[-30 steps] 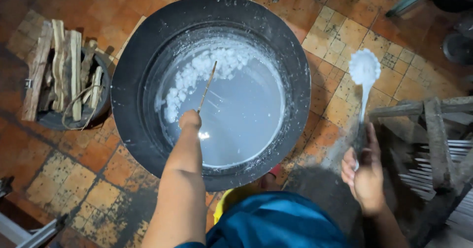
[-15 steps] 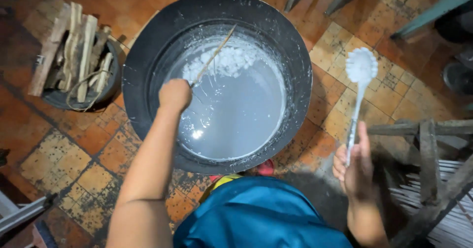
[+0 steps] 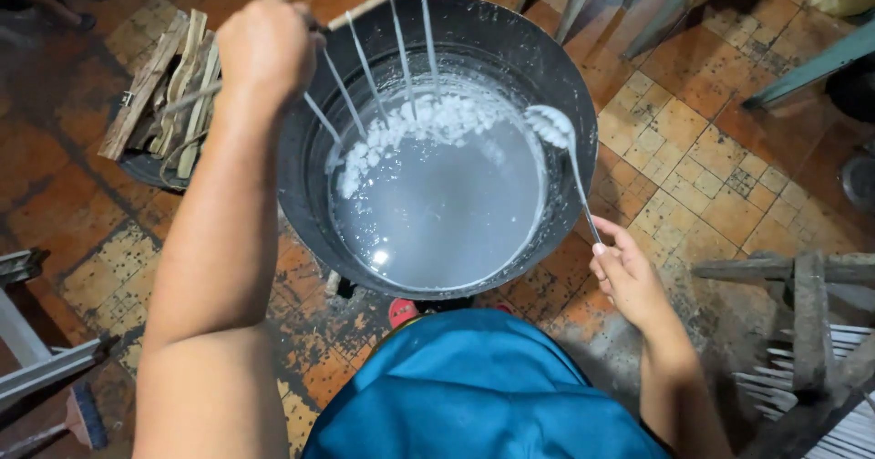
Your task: Dipping multiple candle wicks attached to a rack into molten wax and hanging them to cool.
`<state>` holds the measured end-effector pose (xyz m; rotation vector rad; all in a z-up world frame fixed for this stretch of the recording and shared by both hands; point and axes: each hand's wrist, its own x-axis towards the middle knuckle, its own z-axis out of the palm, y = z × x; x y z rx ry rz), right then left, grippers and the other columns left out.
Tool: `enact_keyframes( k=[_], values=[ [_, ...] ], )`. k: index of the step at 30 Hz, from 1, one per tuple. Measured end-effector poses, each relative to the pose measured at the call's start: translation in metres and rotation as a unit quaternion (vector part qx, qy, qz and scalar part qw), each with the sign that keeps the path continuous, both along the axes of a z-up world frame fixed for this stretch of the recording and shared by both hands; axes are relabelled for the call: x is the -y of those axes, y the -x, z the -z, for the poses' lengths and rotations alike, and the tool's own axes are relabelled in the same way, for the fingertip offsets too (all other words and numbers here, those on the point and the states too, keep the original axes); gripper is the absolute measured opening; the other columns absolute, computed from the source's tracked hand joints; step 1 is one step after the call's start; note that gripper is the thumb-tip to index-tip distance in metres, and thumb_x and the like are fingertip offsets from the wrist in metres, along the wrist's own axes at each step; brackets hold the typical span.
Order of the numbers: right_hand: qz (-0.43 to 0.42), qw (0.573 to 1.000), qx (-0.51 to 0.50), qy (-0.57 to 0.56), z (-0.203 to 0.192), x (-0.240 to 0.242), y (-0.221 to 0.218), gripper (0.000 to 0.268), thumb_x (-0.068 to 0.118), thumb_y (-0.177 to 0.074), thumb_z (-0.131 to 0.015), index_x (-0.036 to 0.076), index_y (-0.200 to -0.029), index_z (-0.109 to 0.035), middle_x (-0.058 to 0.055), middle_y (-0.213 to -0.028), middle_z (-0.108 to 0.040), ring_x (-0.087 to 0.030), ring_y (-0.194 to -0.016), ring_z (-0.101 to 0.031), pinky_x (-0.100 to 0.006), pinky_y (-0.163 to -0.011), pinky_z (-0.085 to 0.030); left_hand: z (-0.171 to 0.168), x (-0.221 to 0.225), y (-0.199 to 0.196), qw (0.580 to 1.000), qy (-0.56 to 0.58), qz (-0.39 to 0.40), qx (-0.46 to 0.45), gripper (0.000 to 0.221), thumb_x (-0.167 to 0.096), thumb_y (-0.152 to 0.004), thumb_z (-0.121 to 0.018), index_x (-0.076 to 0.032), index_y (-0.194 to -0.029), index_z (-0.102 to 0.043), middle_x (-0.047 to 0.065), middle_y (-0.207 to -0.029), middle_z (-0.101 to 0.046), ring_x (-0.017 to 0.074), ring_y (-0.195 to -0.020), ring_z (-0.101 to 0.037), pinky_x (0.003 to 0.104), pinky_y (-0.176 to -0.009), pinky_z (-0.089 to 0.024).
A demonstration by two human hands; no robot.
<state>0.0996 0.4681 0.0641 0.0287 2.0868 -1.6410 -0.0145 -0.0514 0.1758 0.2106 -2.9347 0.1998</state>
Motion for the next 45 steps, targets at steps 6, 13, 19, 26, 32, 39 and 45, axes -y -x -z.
enact_keyframes(
  k=[6, 13, 19, 26, 32, 39, 45],
  values=[
    [-0.049, 0.990, -0.051, -0.126, -0.017, 0.009, -0.003, 0.053, 0.023, -0.102, -0.051, 0.016, -0.155, -0.048, 0.000, -0.066, -0.050, -0.012, -0.052, -0.042, -0.027, -0.047, -0.035, -0.023, 0.007, -0.006, 0.996, -0.027, 0.052, -0.074, 0.015, -0.039, -0.096, -0.076, -0.028, -0.104, -0.083, 0.012, -0.095, -0.078, 0.0441, -0.084, -0.073, 0.056, -0.063, -0.055],
    [-0.117, 0.954, 0.002, -0.276, -0.043, 0.017, 0.002, 0.055, 0.021, -0.097, -0.055, 0.027, -0.151, -0.057, -0.001, -0.088, -0.061, -0.016, -0.067, -0.052, -0.031, -0.066, -0.040, -0.040, -0.019, -0.055, 0.980, 0.026, 0.123, -0.156, 0.016, -0.039, -0.099, -0.078, -0.024, -0.101, -0.080, 0.007, -0.095, -0.073, 0.0367, -0.087, -0.068, 0.051, -0.054, -0.054],
    [-0.235, 0.895, -0.040, -0.377, -0.027, 0.024, 0.023, 0.052, 0.023, -0.093, -0.058, 0.024, -0.145, -0.060, -0.008, -0.140, -0.068, -0.029, -0.129, -0.062, -0.039, -0.106, -0.045, -0.002, -0.036, -0.089, 0.963, -0.048, 0.193, -0.184, 0.014, -0.025, -0.101, -0.081, -0.011, -0.103, -0.079, 0.008, -0.096, -0.059, 0.0328, -0.094, -0.051, 0.047, -0.070, -0.045],
    [-0.320, 0.767, -0.075, -0.552, 0.002, 0.057, 0.041, 0.036, 0.032, -0.098, -0.059, 0.025, -0.128, -0.076, -0.016, -0.110, -0.081, -0.040, -0.110, -0.074, -0.048, -0.096, -0.056, 0.049, -0.037, -0.118, 0.964, -0.157, 0.160, -0.145, 0.010, -0.023, -0.097, -0.081, -0.015, -0.100, -0.075, 0.000, -0.090, -0.055, 0.0237, -0.087, -0.060, 0.037, -0.072, -0.055],
    [-0.402, 0.695, -0.062, -0.593, 0.045, 0.077, 0.065, 0.031, 0.023, -0.091, -0.063, 0.011, -0.112, -0.083, -0.020, -0.092, -0.080, -0.038, -0.091, -0.078, -0.048, -0.081, -0.061, 0.050, -0.049, -0.146, 0.959, -0.196, 0.120, -0.163, 0.006, -0.020, -0.099, -0.078, -0.015, -0.100, -0.076, -0.001, -0.091, -0.057, 0.0232, -0.089, -0.059, 0.037, -0.077, -0.053],
    [-0.476, 0.654, -0.125, -0.574, 0.089, 0.086, 0.110, 0.025, 0.022, -0.088, -0.063, 0.006, -0.090, -0.082, -0.019, -0.077, -0.076, -0.036, -0.079, -0.078, -0.048, -0.067, -0.061, 0.042, -0.049, -0.168, 0.967, -0.184, 0.066, -0.162, 0.008, -0.022, -0.098, -0.080, -0.017, -0.102, -0.077, 0.000, -0.094, -0.059, 0.0253, -0.093, -0.057, 0.039, -0.083, -0.049],
    [-0.533, 0.579, -0.132, -0.603, 0.133, 0.099, 0.154, 0.026, 0.016, -0.092, -0.060, 0.006, -0.102, -0.082, -0.018, -0.097, -0.080, -0.034, -0.098, -0.078, -0.053, -0.081, -0.060, 0.044, -0.054, -0.171, 0.968, -0.191, 0.029, -0.159, 0.007, -0.023, -0.101, -0.081, -0.018, -0.105, -0.078, -0.002, -0.096, -0.059, 0.0239, -0.096, -0.056, 0.038, -0.086, -0.047]
  ],
)
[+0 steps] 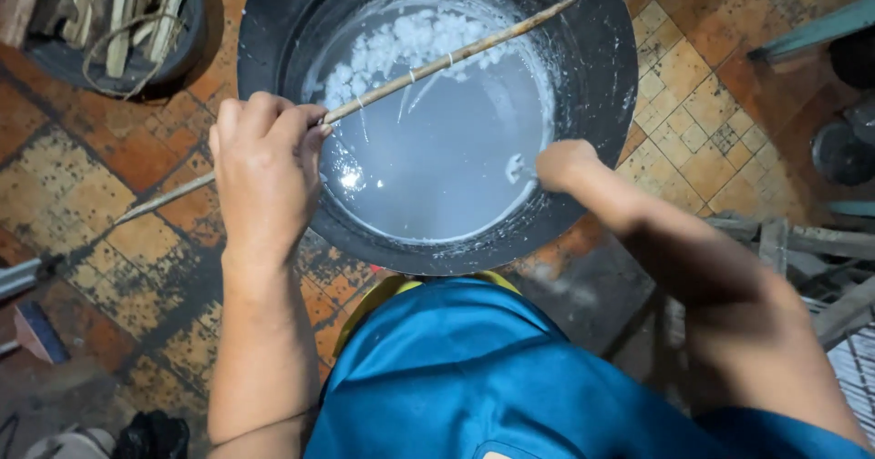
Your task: Dipping multiple candle wicks attached to a rack into molten wax and hanging them to cool.
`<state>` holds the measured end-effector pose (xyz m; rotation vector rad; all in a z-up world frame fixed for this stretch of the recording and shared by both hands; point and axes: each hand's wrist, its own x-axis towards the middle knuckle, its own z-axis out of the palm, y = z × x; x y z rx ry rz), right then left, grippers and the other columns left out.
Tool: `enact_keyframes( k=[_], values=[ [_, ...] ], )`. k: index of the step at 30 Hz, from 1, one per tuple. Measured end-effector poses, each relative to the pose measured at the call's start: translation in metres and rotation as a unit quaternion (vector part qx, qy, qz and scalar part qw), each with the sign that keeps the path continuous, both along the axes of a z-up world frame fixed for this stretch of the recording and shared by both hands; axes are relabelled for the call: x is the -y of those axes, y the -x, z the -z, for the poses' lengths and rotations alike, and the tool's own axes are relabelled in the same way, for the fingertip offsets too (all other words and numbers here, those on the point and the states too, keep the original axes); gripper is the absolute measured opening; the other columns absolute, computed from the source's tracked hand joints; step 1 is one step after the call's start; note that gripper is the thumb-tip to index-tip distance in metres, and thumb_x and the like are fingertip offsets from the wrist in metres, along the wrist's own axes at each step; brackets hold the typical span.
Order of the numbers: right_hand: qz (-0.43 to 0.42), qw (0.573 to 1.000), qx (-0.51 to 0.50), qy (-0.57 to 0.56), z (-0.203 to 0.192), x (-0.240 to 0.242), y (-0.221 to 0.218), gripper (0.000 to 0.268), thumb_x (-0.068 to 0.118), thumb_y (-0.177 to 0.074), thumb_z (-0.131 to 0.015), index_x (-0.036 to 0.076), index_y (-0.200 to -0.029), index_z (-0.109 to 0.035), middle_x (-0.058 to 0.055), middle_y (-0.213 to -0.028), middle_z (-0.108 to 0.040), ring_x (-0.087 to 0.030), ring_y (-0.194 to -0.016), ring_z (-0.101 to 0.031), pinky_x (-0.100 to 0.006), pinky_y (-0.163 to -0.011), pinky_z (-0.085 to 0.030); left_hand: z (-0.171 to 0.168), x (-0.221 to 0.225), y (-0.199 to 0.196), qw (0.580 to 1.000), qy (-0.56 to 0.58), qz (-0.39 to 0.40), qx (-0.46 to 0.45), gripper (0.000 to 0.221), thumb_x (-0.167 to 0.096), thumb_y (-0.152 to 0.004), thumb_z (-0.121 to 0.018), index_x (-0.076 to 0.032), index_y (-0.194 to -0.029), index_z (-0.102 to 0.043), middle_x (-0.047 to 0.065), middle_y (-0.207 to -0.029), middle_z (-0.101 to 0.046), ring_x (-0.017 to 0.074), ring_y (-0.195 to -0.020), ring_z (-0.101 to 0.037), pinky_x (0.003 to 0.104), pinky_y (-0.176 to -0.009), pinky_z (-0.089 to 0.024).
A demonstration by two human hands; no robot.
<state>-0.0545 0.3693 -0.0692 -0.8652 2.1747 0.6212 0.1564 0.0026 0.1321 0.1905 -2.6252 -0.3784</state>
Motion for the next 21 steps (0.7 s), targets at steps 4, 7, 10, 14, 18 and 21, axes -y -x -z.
enact_keyframes(
  k=[4, 7, 10, 14, 18, 21],
  values=[
    [-0.058, 0.998, -0.015, 0.001, 0.111, -0.004, 0.041, 0.030, 0.017, -0.095, -0.055, 0.006, -0.105, -0.081, -0.016, -0.102, -0.080, -0.033, -0.100, -0.077, -0.057, -0.081, -0.058, 0.001, -0.007, -0.002, 1.000, -0.003, -0.026, 0.008, 0.006, -0.021, -0.099, -0.082, -0.017, -0.103, -0.079, -0.001, -0.095, -0.059, 0.0244, -0.095, -0.056, 0.038, -0.086, -0.044],
    [-0.082, 0.996, 0.003, 0.028, 0.133, 0.024, 0.041, 0.031, 0.014, -0.097, -0.053, 0.004, -0.105, -0.081, -0.017, -0.104, -0.079, -0.034, -0.104, -0.075, -0.058, -0.085, -0.058, 0.000, -0.010, -0.006, 0.999, -0.008, -0.044, 0.015, 0.006, -0.021, -0.098, -0.082, -0.016, -0.101, -0.079, -0.001, -0.093, -0.059, 0.0245, -0.094, -0.056, 0.038, -0.085, -0.044],
    [-0.058, 0.995, 0.033, 0.073, 0.102, 0.070, 0.019, 0.029, 0.011, -0.098, -0.055, 0.001, -0.105, -0.080, -0.020, -0.103, -0.078, -0.037, -0.105, -0.075, -0.059, -0.086, -0.058, -0.002, -0.009, -0.009, 0.998, -0.014, -0.052, 0.020, 0.007, -0.020, -0.097, -0.082, -0.015, -0.101, -0.078, -0.001, -0.092, -0.058, 0.0246, -0.093, -0.056, 0.038, -0.083, -0.044],
    [-0.012, 0.984, 0.058, 0.170, 0.033, 0.107, -0.003, 0.026, 0.008, -0.095, -0.058, -0.002, -0.105, -0.079, -0.025, -0.098, -0.077, -0.043, -0.098, -0.075, -0.062, -0.079, -0.059, -0.009, -0.007, -0.010, 0.998, -0.020, -0.048, 0.020, 0.006, -0.015, -0.096, -0.082, -0.013, -0.101, -0.079, 0.000, -0.091, -0.057, 0.0246, -0.093, -0.055, 0.039, -0.084, -0.045],
    [0.054, 0.974, 0.082, 0.203, -0.093, 0.100, -0.017, 0.035, 0.004, -0.097, -0.055, -0.002, -0.127, -0.072, -0.028, -0.111, -0.075, -0.044, -0.107, -0.072, -0.062, -0.087, -0.058, -0.016, -0.004, -0.005, 0.999, -0.028, -0.042, 0.017, 0.005, -0.015, -0.099, -0.080, -0.012, -0.102, -0.079, 0.001, -0.092, -0.058, 0.0243, -0.093, -0.055, 0.038, -0.085, -0.045],
    [0.105, 0.973, 0.015, 0.207, -0.128, 0.066, -0.025, 0.040, 0.014, -0.095, -0.058, 0.019, -0.133, -0.073, -0.022, -0.115, -0.077, -0.044, -0.110, -0.072, -0.058, -0.094, -0.057, -0.013, 0.003, 0.000, 0.999, -0.014, -0.034, 0.020, 0.006, -0.016, -0.099, -0.082, -0.013, -0.102, -0.079, 0.000, -0.092, -0.057, 0.0234, -0.093, -0.055, 0.037, -0.084, -0.046]
  ],
)
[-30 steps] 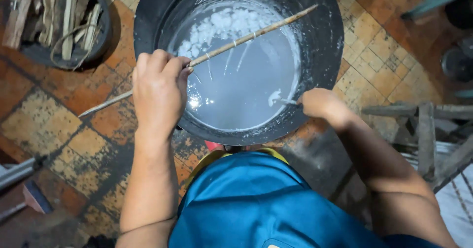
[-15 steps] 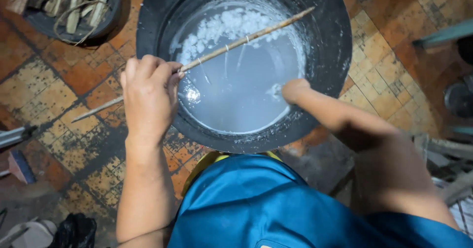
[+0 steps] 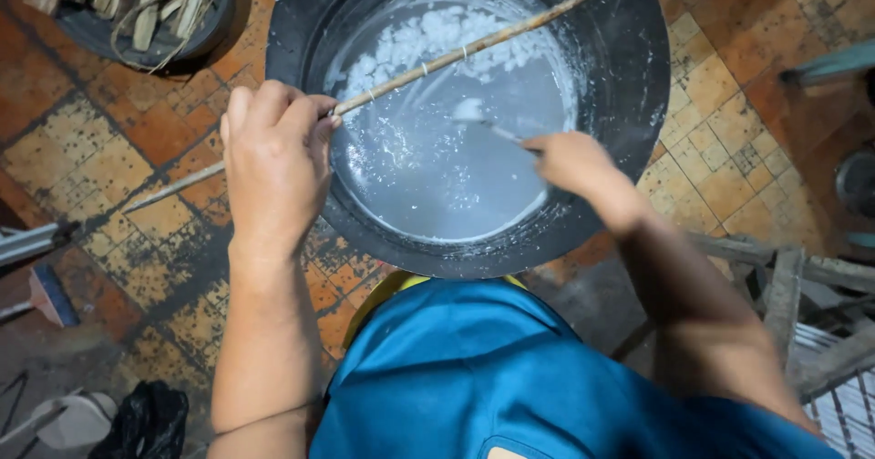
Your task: Dipping multiple candle wicks attached to a rack into molten wax and hanging them to cool.
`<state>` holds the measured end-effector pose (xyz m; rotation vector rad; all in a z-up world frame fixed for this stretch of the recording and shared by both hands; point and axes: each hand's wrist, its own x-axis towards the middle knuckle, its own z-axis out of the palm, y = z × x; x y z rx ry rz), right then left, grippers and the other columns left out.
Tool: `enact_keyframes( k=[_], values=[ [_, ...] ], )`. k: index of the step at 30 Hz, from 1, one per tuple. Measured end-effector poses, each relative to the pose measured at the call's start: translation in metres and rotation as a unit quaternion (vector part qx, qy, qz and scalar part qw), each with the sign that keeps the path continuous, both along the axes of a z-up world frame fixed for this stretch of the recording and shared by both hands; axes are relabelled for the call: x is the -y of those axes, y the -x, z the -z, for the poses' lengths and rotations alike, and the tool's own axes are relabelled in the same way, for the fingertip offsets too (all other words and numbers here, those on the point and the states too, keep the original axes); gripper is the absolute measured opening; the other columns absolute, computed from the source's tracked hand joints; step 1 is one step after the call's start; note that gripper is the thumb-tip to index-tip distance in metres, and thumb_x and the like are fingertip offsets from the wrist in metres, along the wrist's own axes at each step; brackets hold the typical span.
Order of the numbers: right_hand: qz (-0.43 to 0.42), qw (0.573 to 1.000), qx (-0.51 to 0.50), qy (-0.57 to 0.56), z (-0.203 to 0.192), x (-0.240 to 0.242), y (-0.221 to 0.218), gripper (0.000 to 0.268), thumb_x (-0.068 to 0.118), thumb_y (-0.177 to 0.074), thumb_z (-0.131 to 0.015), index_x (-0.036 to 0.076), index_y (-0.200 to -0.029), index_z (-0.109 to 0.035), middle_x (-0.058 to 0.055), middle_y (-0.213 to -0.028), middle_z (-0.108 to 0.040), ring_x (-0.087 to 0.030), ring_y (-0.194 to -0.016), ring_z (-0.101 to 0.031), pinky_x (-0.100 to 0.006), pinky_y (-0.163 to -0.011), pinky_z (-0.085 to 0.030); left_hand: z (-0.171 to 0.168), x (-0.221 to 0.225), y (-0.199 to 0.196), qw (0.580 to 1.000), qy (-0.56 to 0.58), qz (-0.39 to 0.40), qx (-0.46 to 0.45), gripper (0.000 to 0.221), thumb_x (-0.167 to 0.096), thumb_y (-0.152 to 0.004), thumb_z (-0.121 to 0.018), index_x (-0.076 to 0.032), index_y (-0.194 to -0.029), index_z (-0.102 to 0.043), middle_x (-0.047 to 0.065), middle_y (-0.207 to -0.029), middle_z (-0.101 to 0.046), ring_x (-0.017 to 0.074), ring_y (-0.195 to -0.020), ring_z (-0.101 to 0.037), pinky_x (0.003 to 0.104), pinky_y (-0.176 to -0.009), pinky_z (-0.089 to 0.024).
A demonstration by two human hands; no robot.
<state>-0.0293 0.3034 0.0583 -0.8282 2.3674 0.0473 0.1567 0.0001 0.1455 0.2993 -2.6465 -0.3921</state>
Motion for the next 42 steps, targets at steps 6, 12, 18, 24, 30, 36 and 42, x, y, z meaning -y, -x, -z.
enact_keyframes(
  k=[6, 12, 18, 24, 30, 36, 42],
  values=[
    [0.204, 0.975, 0.044, 0.078, -0.048, -0.080, -0.048, 0.044, 0.022, -0.101, -0.058, 0.018, -0.145, -0.065, -0.022, -0.130, -0.070, -0.049, -0.122, -0.063, -0.059, -0.102, -0.048, 0.006, 0.014, 0.016, 0.999, -0.002, 0.044, -0.027, 0.007, -0.016, -0.099, -0.082, -0.011, -0.104, -0.079, 0.004, -0.095, -0.059, 0.0279, -0.094, -0.055, 0.040, -0.086, -0.046],
    [0.390, 0.913, 0.014, 0.120, -0.057, -0.099, -0.116, 0.053, 0.033, -0.093, -0.054, 0.027, -0.146, -0.060, -0.005, -0.143, -0.064, -0.031, -0.127, -0.060, -0.040, -0.103, -0.044, 0.006, 0.016, 0.040, 0.992, 0.006, 0.117, -0.057, 0.011, -0.004, -0.099, -0.078, -0.003, -0.109, -0.077, 0.009, -0.099, -0.058, 0.0329, -0.092, -0.047, 0.047, -0.076, -0.044],
    [0.406, 0.893, -0.017, 0.192, -0.059, -0.110, -0.163, 0.050, 0.028, -0.097, -0.059, 0.014, -0.145, -0.060, -0.009, -0.145, -0.060, -0.028, -0.136, -0.056, -0.041, -0.104, -0.047, 0.034, 0.014, 0.075, 0.985, 0.011, 0.157, -0.067, 0.010, -0.010, -0.098, -0.079, -0.006, -0.106, -0.075, 0.007, -0.098, -0.056, 0.0329, -0.092, -0.047, 0.046, -0.073, -0.038],
    [0.464, 0.873, -0.038, 0.147, -0.047, -0.123, -0.184, 0.047, 0.033, -0.094, -0.066, 0.036, -0.141, -0.065, -0.005, -0.122, -0.075, -0.027, -0.113, -0.070, -0.043, -0.081, -0.055, 0.074, 0.013, 0.107, 0.980, -0.008, 0.190, -0.050, 0.008, -0.013, -0.100, -0.079, -0.006, -0.103, -0.076, 0.006, -0.096, -0.057, 0.0317, -0.091, -0.047, 0.045, -0.074, -0.037],
    [0.448, 0.875, -0.060, 0.174, -0.030, -0.135, -0.197, 0.044, 0.037, -0.095, -0.067, 0.034, -0.138, -0.069, -0.005, -0.099, -0.079, -0.019, -0.085, -0.073, -0.037, -0.063, -0.046, 0.128, 0.010, 0.127, 0.979, -0.031, 0.201, -0.005, 0.011, -0.017, -0.096, -0.078, -0.008, -0.102, -0.078, 0.010, -0.099, -0.055, 0.0370, -0.094, -0.047, 0.051, -0.074, -0.039],
    [0.464, 0.863, -0.040, 0.194, -0.051, -0.128, -0.201, 0.044, 0.038, -0.096, -0.065, 0.032, -0.138, -0.070, -0.010, -0.077, -0.074, -0.011, -0.069, -0.057, -0.035, -0.060, -0.037, 0.188, -0.004, 0.126, 0.973, -0.075, 0.183, 0.118, 0.018, -0.025, -0.097, -0.075, -0.009, -0.104, -0.079, 0.010, -0.100, -0.056, 0.0333, -0.095, -0.046, 0.047, -0.079, -0.039],
    [0.510, 0.840, -0.060, 0.177, -0.074, -0.104, -0.199, 0.038, 0.031, -0.091, -0.077, 0.036, -0.129, -0.074, -0.022, -0.093, -0.076, -0.046, -0.094, -0.067, -0.052, -0.071, -0.055, 0.259, -0.012, 0.147, 0.960, -0.088, 0.140, 0.225, 0.009, -0.027, -0.094, -0.077, -0.021, -0.101, -0.079, 0.002, -0.105, -0.057, 0.0318, -0.110, -0.054, 0.051, -0.097, -0.045]
  ],
)
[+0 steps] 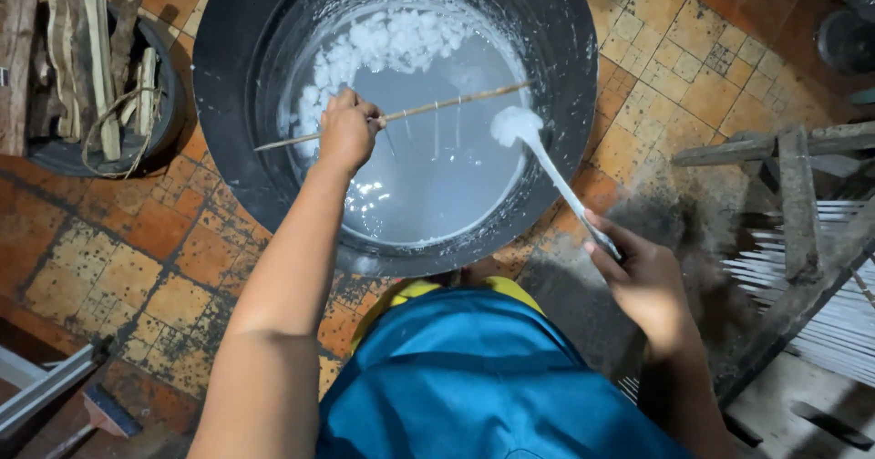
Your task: Dipping multiple candle wicks attached to a rack into molten wax and hanging them to cool.
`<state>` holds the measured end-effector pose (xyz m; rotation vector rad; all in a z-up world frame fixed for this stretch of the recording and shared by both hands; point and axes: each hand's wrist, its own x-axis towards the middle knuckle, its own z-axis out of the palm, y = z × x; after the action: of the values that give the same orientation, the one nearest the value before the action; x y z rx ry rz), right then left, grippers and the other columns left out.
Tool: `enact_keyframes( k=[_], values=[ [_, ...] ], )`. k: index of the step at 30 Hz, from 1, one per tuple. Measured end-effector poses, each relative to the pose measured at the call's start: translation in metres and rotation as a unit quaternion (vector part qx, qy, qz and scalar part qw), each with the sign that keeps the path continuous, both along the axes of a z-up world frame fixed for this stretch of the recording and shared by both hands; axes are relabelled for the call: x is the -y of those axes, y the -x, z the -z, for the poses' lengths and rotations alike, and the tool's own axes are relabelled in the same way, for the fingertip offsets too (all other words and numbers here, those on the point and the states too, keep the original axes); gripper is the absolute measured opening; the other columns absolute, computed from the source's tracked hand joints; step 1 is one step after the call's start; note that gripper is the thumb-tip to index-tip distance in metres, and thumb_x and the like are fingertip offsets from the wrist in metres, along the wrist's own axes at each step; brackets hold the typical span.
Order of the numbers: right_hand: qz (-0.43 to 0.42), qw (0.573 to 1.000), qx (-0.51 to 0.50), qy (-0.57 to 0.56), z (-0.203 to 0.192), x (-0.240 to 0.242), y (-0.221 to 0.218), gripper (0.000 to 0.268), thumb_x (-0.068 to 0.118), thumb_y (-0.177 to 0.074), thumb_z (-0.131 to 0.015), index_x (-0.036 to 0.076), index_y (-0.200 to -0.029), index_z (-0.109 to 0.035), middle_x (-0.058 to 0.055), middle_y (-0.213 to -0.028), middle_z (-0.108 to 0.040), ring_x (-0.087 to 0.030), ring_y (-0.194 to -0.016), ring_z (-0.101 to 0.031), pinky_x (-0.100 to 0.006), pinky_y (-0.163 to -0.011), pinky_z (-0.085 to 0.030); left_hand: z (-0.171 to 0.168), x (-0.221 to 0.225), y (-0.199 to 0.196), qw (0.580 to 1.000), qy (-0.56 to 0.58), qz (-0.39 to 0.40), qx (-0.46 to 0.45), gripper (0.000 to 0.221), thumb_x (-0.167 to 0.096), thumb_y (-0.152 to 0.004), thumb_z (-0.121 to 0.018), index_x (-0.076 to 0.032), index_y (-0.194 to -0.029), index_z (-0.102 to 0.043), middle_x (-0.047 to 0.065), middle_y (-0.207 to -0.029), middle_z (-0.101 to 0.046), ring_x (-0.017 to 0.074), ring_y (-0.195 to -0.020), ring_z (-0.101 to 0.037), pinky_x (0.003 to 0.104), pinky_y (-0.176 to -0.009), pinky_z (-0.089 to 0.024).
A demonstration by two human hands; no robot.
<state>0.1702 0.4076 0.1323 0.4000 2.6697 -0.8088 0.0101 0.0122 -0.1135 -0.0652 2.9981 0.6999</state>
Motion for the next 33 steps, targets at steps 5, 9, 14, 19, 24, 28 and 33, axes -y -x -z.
enact_keyframes(
  k=[5, 9, 14, 19, 24, 28, 33],
  values=[
    [-0.023, 0.999, -0.021, 0.007, 0.005, -0.003, 0.001, 0.033, 0.023, -0.091, -0.075, 0.022, -0.124, -0.077, -0.022, -0.103, -0.077, -0.046, -0.101, -0.069, -0.055, -0.077, -0.056, 0.081, 0.004, 0.028, 0.997, 0.000, -0.030, 0.073, 0.004, -0.029, -0.093, -0.077, -0.026, -0.095, -0.079, 0.001, -0.108, -0.059, 0.0319, -0.115, -0.053, 0.055, -0.099, -0.044],
    [-0.043, 0.999, -0.010, 0.002, 0.025, -0.020, 0.006, 0.036, 0.027, -0.088, -0.074, 0.022, -0.123, -0.078, -0.014, -0.112, -0.078, -0.040, -0.109, -0.069, -0.055, -0.087, -0.057, 0.112, 0.002, 0.038, 0.994, 0.008, -0.049, 0.101, 0.006, -0.032, -0.096, -0.075, -0.028, -0.097, -0.078, -0.001, -0.110, -0.058, 0.0296, -0.118, -0.051, 0.053, -0.103, -0.041],
    [-0.012, 0.998, 0.061, 0.029, 0.023, -0.020, 0.016, 0.046, 0.027, -0.088, -0.070, 0.032, -0.133, -0.076, 0.000, -0.065, -0.031, -0.012, -0.054, -0.025, -0.028, -0.051, -0.026, 0.121, 0.000, 0.046, 0.982, -0.067, -0.102, 0.144, 0.017, -0.025, -0.096, -0.065, -0.026, -0.094, -0.082, -0.001, -0.111, -0.055, 0.0282, -0.113, -0.041, 0.041, -0.096, -0.029],
    [0.002, 0.991, 0.135, -0.009, 0.022, -0.018, 0.037, 0.047, 0.029, -0.087, -0.067, 0.037, -0.132, -0.074, 0.008, -0.121, -0.080, -0.016, -0.087, -0.058, -0.031, -0.074, -0.047, 0.112, 0.000, 0.052, 0.974, -0.089, -0.117, 0.172, 0.020, -0.024, -0.099, -0.062, -0.022, -0.101, -0.082, 0.000, -0.112, -0.053, 0.0279, -0.111, -0.039, 0.040, -0.098, -0.028],
    [-0.013, 0.991, 0.132, -0.013, 0.026, -0.026, 0.041, 0.046, 0.031, -0.088, -0.068, 0.038, -0.133, -0.075, 0.002, -0.078, -0.080, -0.016, -0.052, -0.043, -0.028, -0.058, -0.037, 0.095, 0.006, 0.060, 0.972, -0.112, -0.137, 0.157, 0.018, -0.022, -0.095, -0.065, -0.024, -0.093, -0.082, 0.003, -0.111, -0.053, 0.0420, -0.144, -0.028, 0.049, -0.111, -0.024],
    [-0.065, 0.997, 0.029, 0.039, 0.038, -0.037, 0.035, 0.044, 0.025, -0.090, -0.069, 0.031, -0.134, -0.074, 0.007, -0.081, -0.080, -0.012, -0.046, -0.028, -0.029, -0.045, -0.030, 0.059, 0.018, 0.072, 0.965, -0.178, -0.178, 0.073, 0.007, -0.021, -0.087, -0.073, -0.019, -0.091, -0.078, 0.000, -0.101, -0.053, 0.0272, -0.108, -0.045, 0.034, -0.096, -0.038],
    [-0.069, 0.996, 0.033, 0.033, 0.021, -0.023, 0.036, 0.047, 0.029, -0.092, -0.067, 0.031, -0.139, -0.070, 0.006, -0.086, -0.083, -0.012, -0.055, -0.045, -0.031, -0.057, -0.041, -0.002, 0.040, 0.078, 0.994, -0.057, -0.050, -0.084, 0.017, -0.028, -0.090, -0.079, -0.013, -0.097, -0.082, 0.003, -0.099, -0.055, 0.0329, -0.099, -0.046, 0.043, -0.085, -0.043]
  ],
)
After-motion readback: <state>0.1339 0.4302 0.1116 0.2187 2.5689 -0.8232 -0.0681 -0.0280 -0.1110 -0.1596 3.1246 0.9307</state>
